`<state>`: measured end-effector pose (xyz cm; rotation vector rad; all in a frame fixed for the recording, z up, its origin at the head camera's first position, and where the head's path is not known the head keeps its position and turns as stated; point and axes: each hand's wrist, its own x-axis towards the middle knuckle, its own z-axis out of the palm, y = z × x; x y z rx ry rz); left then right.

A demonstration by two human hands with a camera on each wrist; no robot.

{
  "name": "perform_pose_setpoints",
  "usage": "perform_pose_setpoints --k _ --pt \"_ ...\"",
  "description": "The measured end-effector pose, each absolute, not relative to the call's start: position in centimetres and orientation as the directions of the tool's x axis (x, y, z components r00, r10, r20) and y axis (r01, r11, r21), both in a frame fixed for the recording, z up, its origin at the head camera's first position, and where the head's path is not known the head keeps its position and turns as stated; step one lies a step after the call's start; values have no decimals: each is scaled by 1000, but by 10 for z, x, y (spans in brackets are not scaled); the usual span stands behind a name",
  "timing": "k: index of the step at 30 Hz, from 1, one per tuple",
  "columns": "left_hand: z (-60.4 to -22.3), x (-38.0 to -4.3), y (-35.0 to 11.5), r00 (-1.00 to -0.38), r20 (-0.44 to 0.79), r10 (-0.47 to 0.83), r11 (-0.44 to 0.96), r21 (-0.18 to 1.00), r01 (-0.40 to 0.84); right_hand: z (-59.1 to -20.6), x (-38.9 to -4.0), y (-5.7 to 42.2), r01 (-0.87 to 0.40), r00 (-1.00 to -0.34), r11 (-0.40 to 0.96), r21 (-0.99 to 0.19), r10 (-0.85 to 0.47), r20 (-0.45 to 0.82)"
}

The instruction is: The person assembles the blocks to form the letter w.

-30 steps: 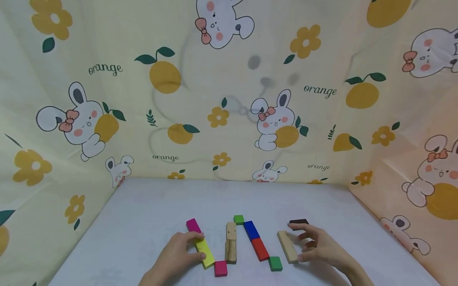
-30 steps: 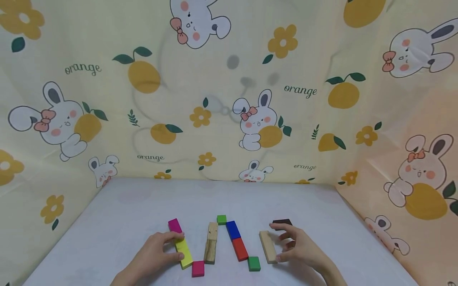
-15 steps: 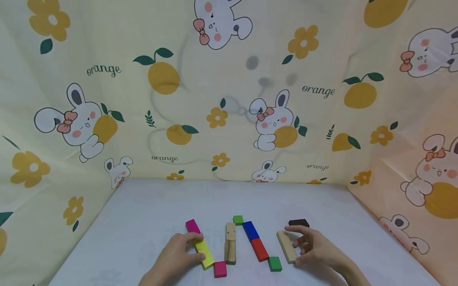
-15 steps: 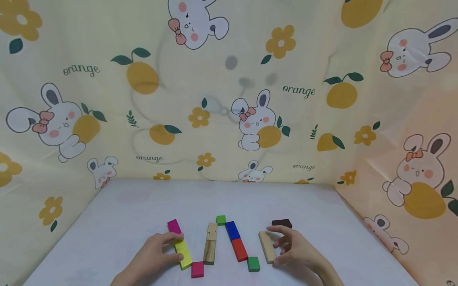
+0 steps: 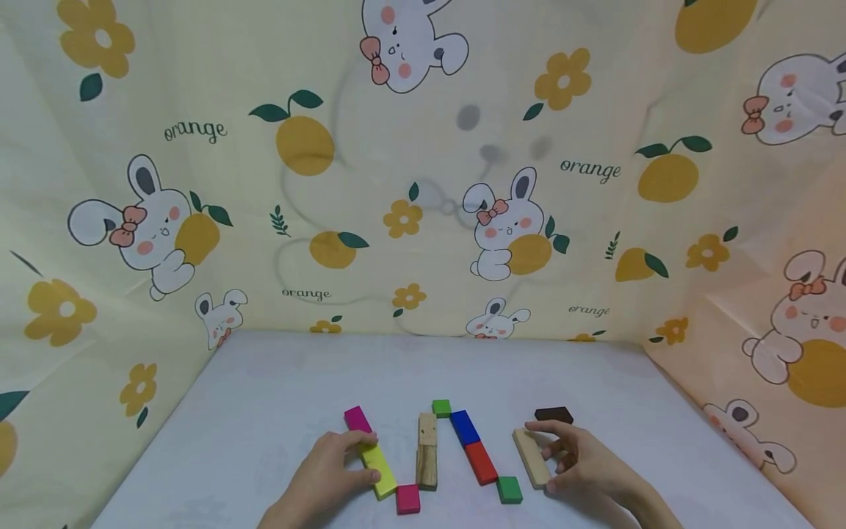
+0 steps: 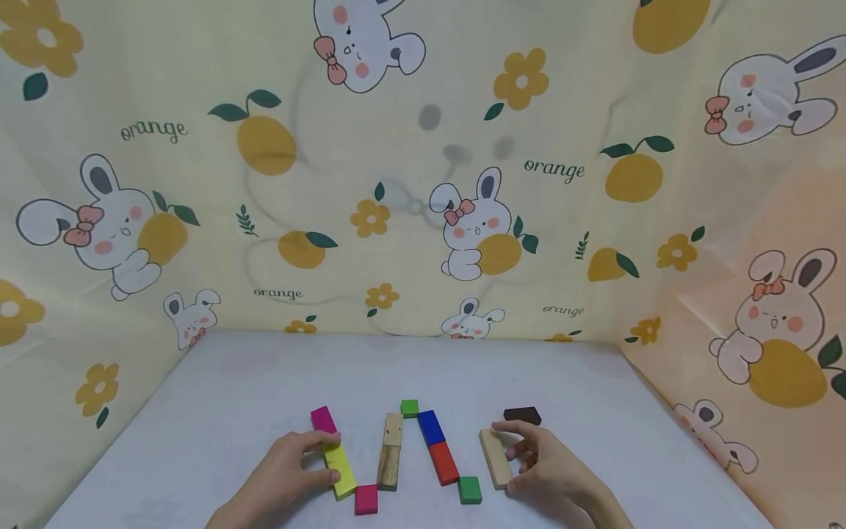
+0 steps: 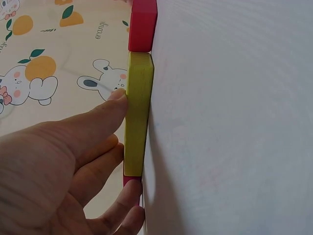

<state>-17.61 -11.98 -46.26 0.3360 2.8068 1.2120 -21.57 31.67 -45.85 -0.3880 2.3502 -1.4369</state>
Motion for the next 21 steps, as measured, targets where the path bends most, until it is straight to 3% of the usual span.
perform_pose_setpoints --k 21 --pt "-464 -177 -119 -976 3 216 664 733 149 -460 -216 318 -57 -899 425 -903 -415 -138"
